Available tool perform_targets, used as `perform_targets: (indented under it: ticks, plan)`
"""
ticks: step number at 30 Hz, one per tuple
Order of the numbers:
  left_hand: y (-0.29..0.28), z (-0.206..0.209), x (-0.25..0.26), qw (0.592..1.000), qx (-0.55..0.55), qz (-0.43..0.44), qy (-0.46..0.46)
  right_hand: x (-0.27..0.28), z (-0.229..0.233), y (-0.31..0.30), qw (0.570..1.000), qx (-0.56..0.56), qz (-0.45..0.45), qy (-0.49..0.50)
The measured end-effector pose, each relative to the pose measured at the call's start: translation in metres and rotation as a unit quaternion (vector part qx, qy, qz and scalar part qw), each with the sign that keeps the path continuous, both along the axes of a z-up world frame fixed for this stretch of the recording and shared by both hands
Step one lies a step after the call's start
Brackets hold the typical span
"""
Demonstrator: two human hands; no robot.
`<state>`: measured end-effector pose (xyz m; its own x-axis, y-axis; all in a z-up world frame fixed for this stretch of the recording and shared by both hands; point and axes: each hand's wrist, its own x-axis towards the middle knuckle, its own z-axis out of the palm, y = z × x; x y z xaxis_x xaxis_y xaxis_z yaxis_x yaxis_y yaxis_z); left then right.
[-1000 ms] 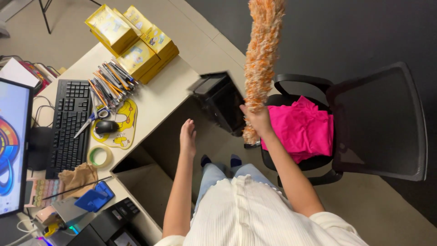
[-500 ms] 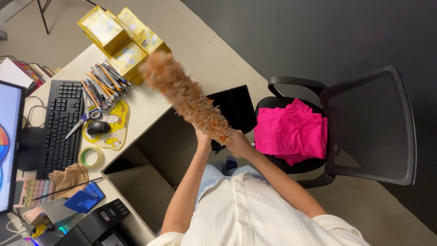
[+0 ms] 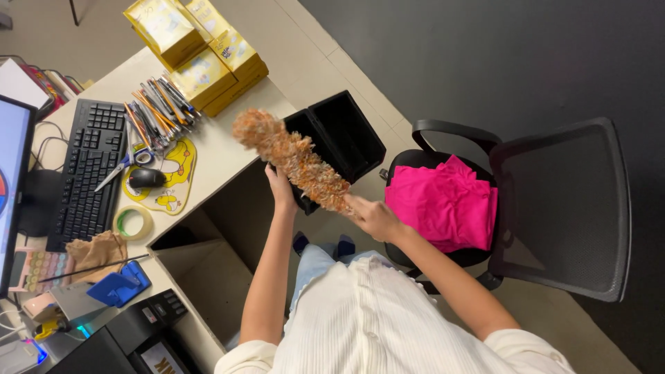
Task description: The person organizes pens and pencils in a black desk organizer, then uses a duster to clean the organizer's compartments. They then wipe the pens and pencils with a cloth before placing them back into the organizer.
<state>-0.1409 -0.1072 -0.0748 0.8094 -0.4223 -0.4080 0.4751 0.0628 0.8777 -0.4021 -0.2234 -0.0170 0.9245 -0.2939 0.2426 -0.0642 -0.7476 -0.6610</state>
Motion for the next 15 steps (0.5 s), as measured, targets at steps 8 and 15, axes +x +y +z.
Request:
perform_targets:
  ticks: [8, 15]
  plan:
    - [-0.016, 0.044, -0.01, 0.999, 0.013, 0.02, -0.034, 0.027, 0.001, -0.011, 0.968, 0.14, -0.206, 0.034]
    - [-0.015, 0.047, -0.011, 0.998, -0.053, 0.022, -0.005, 0.009, -0.013, -0.01, 0.991, 0.081, -0.11, 0.01]
